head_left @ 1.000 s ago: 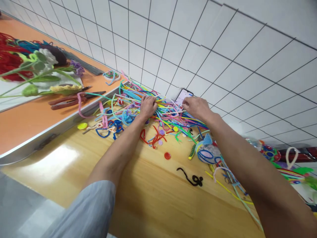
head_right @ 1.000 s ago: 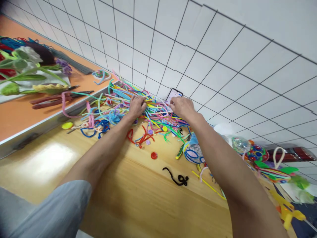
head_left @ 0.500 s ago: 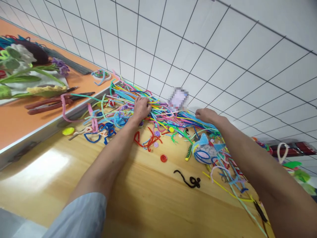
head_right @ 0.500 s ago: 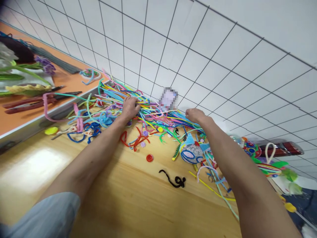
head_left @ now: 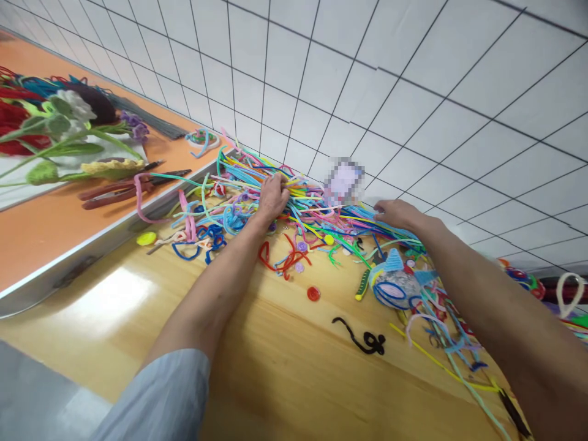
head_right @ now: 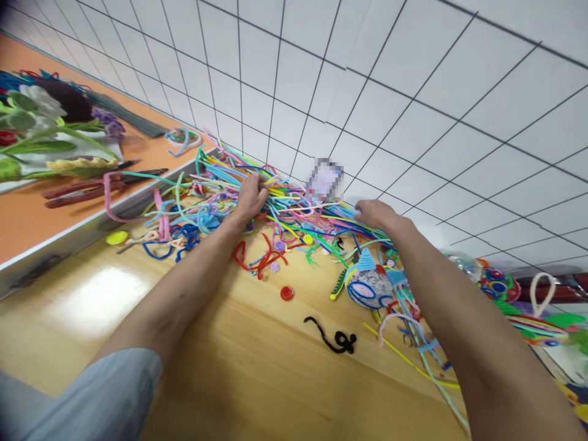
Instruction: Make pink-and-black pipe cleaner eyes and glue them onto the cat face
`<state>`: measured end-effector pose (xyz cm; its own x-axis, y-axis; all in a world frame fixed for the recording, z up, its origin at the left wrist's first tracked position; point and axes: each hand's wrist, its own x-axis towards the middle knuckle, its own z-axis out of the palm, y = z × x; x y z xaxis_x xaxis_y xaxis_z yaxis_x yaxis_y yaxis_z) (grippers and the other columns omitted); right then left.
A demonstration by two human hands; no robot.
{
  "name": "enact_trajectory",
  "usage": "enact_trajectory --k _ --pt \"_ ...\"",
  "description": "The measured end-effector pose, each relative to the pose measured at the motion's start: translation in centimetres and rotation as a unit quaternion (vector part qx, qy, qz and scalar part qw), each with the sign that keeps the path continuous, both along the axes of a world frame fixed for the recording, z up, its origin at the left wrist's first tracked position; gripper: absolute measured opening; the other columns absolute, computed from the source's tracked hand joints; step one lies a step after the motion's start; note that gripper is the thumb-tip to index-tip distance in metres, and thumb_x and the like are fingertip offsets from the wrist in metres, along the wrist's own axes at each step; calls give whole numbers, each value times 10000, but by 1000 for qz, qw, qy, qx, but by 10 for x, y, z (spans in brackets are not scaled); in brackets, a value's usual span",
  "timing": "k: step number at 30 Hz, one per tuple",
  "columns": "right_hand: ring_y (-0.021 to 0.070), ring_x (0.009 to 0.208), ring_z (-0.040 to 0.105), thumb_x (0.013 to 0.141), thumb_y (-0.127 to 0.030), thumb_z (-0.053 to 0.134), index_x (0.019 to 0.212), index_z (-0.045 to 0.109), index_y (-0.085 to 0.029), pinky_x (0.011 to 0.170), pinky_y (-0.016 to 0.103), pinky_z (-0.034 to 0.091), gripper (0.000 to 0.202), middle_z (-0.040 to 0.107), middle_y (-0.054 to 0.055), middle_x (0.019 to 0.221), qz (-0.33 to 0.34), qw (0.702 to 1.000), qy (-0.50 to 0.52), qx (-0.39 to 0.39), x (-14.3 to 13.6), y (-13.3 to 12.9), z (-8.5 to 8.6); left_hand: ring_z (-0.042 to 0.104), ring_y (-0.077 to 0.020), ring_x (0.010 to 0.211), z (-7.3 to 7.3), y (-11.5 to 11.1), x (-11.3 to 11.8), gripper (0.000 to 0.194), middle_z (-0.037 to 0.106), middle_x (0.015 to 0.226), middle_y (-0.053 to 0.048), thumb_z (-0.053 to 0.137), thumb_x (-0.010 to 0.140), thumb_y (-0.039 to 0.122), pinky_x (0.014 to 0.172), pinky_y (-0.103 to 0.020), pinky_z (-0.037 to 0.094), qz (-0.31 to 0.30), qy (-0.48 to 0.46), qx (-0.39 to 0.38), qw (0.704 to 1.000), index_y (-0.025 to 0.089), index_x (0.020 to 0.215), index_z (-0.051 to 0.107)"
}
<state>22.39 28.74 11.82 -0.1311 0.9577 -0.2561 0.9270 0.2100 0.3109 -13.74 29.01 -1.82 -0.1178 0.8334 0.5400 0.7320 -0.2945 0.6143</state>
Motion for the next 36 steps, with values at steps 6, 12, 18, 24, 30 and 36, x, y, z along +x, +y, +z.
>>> enact_trajectory --k 6,12,18,24,30,36 --pt "298 1109 701 963 -428 560 1338 703 -178 856 355 505 473 756 172 1277 28 999 9 17 -34 -5 10 583 -370 1225 2 -9 7 362 713 1160 -117 630 804 161 1235 -578 300 -49 108 -4 993 238 1146 722" --pt "304 1116 702 974 -373 504 1284 731 -234 830 356 500 409 769 133 1245 74 996 29 38 -73 -16 16 584 -353 1167 8 -6 5 266 682 1155 -143 524 865 130 1084 -516 438 -7 77 5 997 216 1057 687" --pt "320 1134 697 974 -365 531 1231 763 -226 875 383 509 373 780 139 1227 97 990 88 60 -95 -16 16 603 -320 1107 9 -7 5 241 698 1075 -115 512 878 138 1060 -472 463 12 47 13 999 228 1063 638" --pt "280 1179 689 979 -270 501 1243 749 -207 975 366 510 367 784 109 1239 85 981 156 79 -109 -8 4 624 -304 1057 9 -6 3 157 686 1003 -100 490 921 146 1010 -452 487 28 19 9 999 233 983 606" --pt "264 1137 711 969 -234 473 1299 695 -159 959 355 539 405 776 121 1256 71 971 209 97 -124 -3 -8 639 -298 1081 10 -6 2 146 684 1011 -98 476 944 158 1019 -447 486 28 6 1 1000 226 995 595" --pt "295 1171 696 965 -315 553 1300 715 -175 1009 388 526 398 753 138 1309 84 970 209 95 -119 -7 -5 639 -298 1072 1 0 2 112 678 986 -94 496 970 213 1025 -453 496 21 3 26 999 233 994 604"
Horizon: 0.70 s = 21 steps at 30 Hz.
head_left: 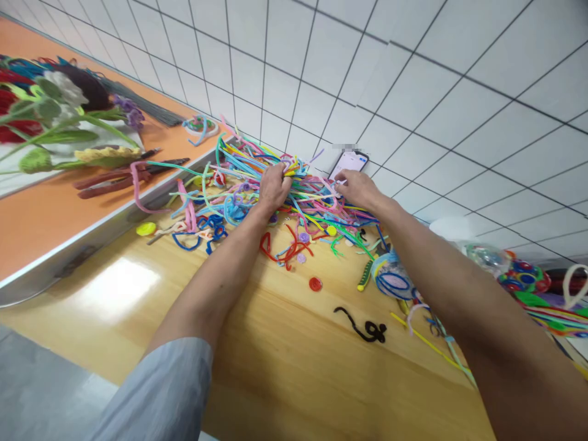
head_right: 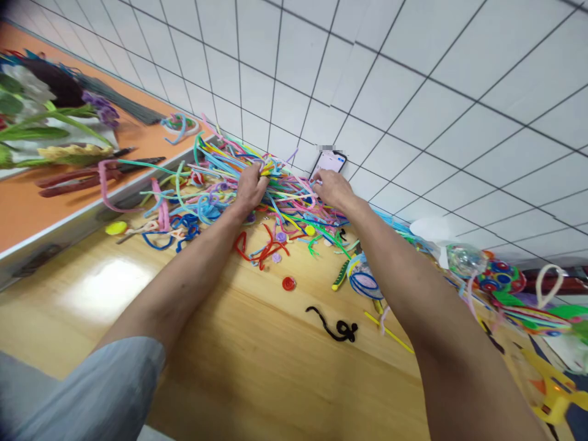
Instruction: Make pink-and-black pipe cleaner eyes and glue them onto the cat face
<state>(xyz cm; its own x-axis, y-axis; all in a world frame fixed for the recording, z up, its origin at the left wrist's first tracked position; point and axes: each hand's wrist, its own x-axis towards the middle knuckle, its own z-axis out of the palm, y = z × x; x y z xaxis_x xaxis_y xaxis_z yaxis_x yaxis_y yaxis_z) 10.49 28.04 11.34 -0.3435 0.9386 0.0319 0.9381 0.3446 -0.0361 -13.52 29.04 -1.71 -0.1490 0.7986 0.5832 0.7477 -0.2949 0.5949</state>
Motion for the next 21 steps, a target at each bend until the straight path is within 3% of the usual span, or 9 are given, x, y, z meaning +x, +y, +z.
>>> enact_trajectory --k 7,10,15,21 --pt "293 1115 710 947 -298 624 1184 774 -186 960 391 534 301 789 102 1196 -12 999 -37 11 40 -3 40 619 -330 1103 -16 14 -3 77 620 937 -96 551 966 294 1074 -503 471 -16 -36 30 999 227 948 582" --pt "295 1104 712 943 -298 636 1167 781 -183 946 384 534 290 789 88 1170 -28 999 -45 13 54 -6 48 622 -324 1078 -17 15 -4 84 606 920 -90 536 971 306 1055 -497 482 -14 -36 32 999 234 941 565" --pt "279 1087 709 945 -349 639 1166 785 -208 928 368 528 299 791 75 1151 -35 997 -63 -3 63 -7 44 634 -306 1031 -13 12 -5 77 590 882 -81 524 977 284 1010 -472 508 0 -36 32 999 238 929 561" --pt "271 1073 700 939 -337 641 1133 786 -221 879 349 516 269 794 78 1134 -26 995 -90 -20 53 -7 34 641 -249 960 -11 9 -8 44 590 899 -54 492 979 207 977 -422 518 12 -87 44 995 237 994 520"
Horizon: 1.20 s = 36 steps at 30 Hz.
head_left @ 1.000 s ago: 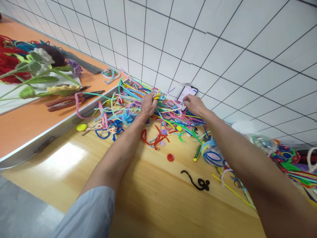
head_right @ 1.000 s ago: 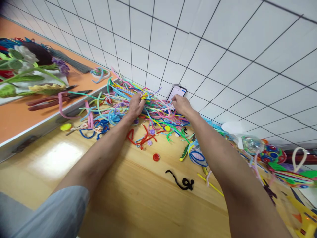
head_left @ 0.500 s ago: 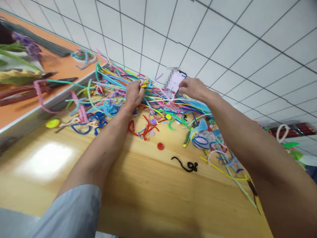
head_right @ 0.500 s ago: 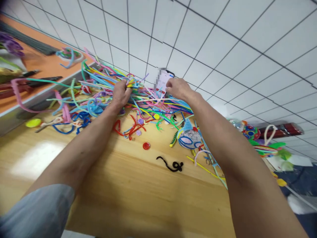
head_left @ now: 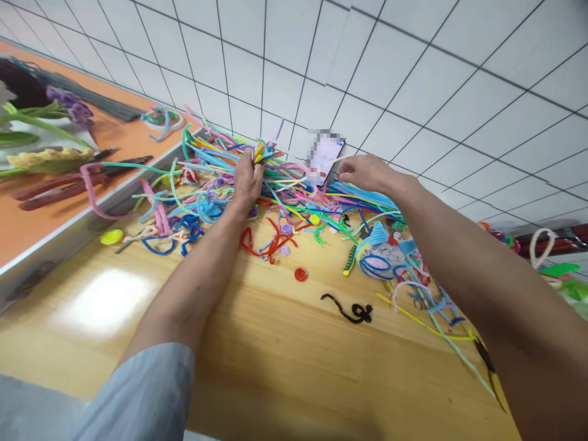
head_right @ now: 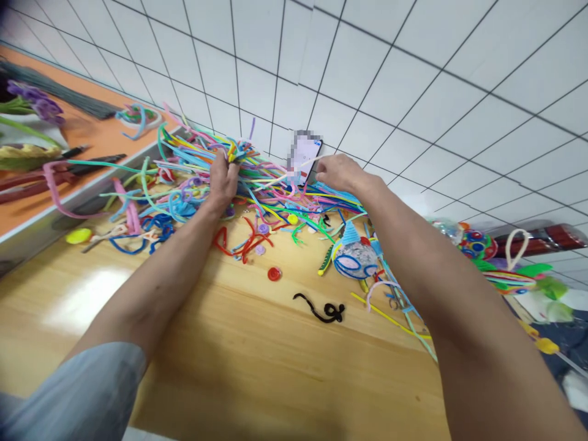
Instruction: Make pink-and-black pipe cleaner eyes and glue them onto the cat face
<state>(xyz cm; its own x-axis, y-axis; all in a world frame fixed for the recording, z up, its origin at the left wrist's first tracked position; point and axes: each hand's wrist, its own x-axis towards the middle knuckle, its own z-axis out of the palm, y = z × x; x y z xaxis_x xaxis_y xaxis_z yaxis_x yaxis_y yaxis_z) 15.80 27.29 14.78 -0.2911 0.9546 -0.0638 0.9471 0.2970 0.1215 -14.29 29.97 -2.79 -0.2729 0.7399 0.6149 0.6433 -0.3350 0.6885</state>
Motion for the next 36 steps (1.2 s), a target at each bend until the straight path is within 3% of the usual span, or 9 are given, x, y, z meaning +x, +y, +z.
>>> enact_trajectory --k 7,16,25,32,36 --pt "293 1052 701 939 -349 626 1173 775 -227 829 354 513 303 793 103 1134 8 1000 -10 -13 -9 -1 -9 637 -244 950 0 1 1 54 554 869 -34 500 1001 241 997 -426 502 -5 -71 63 995 240 970 455" --pt "276 1093 699 934 -298 619 1191 784 -211 863 324 504 317 790 101 1200 42 998 -5 -44 -28 -6 -18 623 -242 1012 1 -1 -1 237 583 974 -52 468 1062 477 1005 -436 500 -29 -91 96 991 246 1010 475" --pt "239 1077 711 925 -209 604 1184 783 -200 837 285 477 315 803 69 1158 58 995 7 -84 -47 -12 -26 618 -258 1177 0 12 -7 308 619 1089 -76 431 1080 534 1134 -452 456 -28 -112 112 987 239 1119 511" --pt "208 979 716 912 -276 642 1158 785 -199 764 253 475 295 814 35 1061 52 989 73 -120 -52 -16 -26 603 -255 1217 0 15 -9 353 626 1143 -81 437 1074 566 1171 -461 427 -49 -121 114 985 237 1166 525" --pt "221 998 718 917 -283 631 1173 777 -185 767 260 469 310 809 54 1103 45 991 53 -112 -54 -18 -25 601 -265 1230 0 17 -6 359 627 1093 -79 469 1057 587 1170 -460 426 -57 -119 124 983 235 1093 527"
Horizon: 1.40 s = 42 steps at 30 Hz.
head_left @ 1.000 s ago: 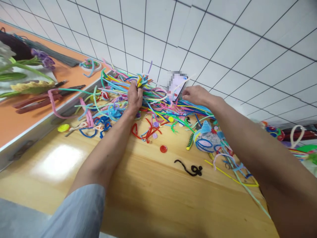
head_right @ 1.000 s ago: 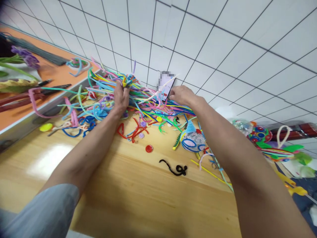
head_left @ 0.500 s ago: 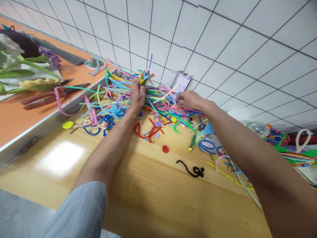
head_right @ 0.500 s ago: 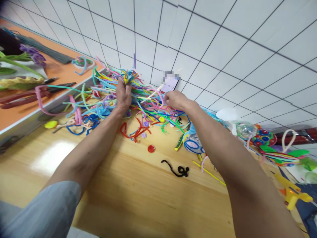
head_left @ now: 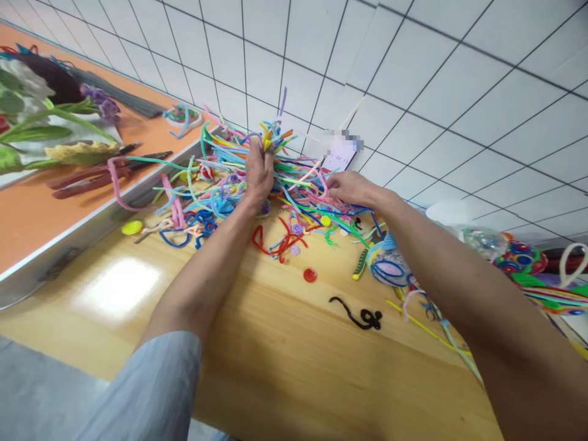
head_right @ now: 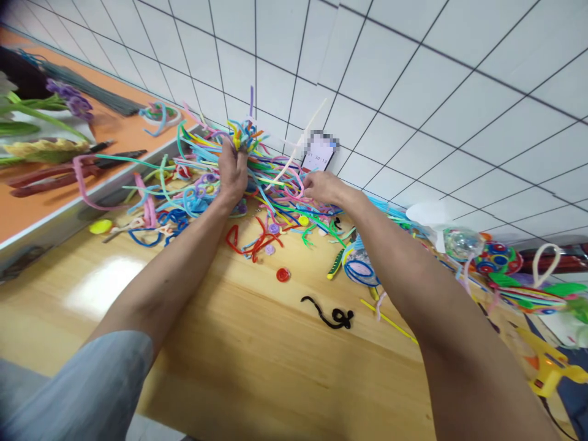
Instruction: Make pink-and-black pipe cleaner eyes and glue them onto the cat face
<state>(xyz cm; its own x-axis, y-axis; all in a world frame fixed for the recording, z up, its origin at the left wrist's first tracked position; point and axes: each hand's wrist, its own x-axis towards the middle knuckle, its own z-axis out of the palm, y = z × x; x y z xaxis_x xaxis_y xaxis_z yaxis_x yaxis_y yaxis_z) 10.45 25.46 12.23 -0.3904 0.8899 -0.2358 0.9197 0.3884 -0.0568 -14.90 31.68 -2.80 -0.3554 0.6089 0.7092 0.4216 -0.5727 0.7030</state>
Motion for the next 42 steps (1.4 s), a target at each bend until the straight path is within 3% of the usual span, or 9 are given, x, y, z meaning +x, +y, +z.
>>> enact_trajectory --k 11,18,22,26,30,34,38,42 --pt "255 1039 704 949 -316 592 1129 803 -224 782 304 477 293 808 84 1130 46 994 -98 21 6 3 5 644 -228 929 12 -7 7 326 571 841 -20 504 1060 534 999 -421 512 1 32 -27 999 238 922 519" --pt "250 1003 718 904 -271 621 1067 830 -215 803 299 482 271 818 60 1058 26 997 -60 42 21 3 10 632 -320 1153 19 -14 13 227 684 1022 -95 553 1034 442 1153 -518 397 52 84 -77 992 229 1042 634" --pt "198 975 718 923 -244 595 1085 819 -211 809 260 482 278 822 20 1046 48 998 23 18 6 -11 12 636 -309 1166 19 -14 13 270 688 1016 -91 534 1041 481 1132 -480 426 48 86 -69 993 232 1052 637" --pt "198 993 725 970 -211 547 1147 801 -238 814 260 491 311 821 30 1051 96 995 4 -34 -27 -24 1 663 -284 1112 16 -12 12 291 683 973 -74 505 1056 490 1086 -439 467 58 94 -57 992 230 1049 634" --pt "283 1058 727 1005 -262 552 1255 741 -195 813 323 509 320 789 162 1169 62 995 -82 -5 -49 -26 -20 676 -284 1098 14 -11 12 273 689 962 -71 505 1060 460 1081 -438 472 61 99 -62 991 226 1073 645" --pt "309 1058 721 1031 -375 536 1155 756 -183 806 344 507 317 779 190 1149 48 994 -97 14 -49 -22 -30 671 -298 1151 11 -11 12 224 724 1054 -93 546 1041 387 1111 -447 453 49 113 -94 988 225 1132 671" --pt "290 1020 713 1042 -380 505 1109 744 -194 789 336 484 311 781 159 1133 61 994 -90 23 -37 -21 -19 663 -318 1196 9 -15 13 246 741 1183 -115 589 980 246 1115 -460 448 37 149 -155 976 221 1201 693" --pt "275 994 702 1017 -316 528 1108 741 -204 773 329 458 258 784 124 1093 66 995 -59 54 -21 -20 9 665 -330 1185 9 -21 14 311 756 1188 -137 601 902 173 1089 -460 473 31 194 -209 958 194 1188 722"
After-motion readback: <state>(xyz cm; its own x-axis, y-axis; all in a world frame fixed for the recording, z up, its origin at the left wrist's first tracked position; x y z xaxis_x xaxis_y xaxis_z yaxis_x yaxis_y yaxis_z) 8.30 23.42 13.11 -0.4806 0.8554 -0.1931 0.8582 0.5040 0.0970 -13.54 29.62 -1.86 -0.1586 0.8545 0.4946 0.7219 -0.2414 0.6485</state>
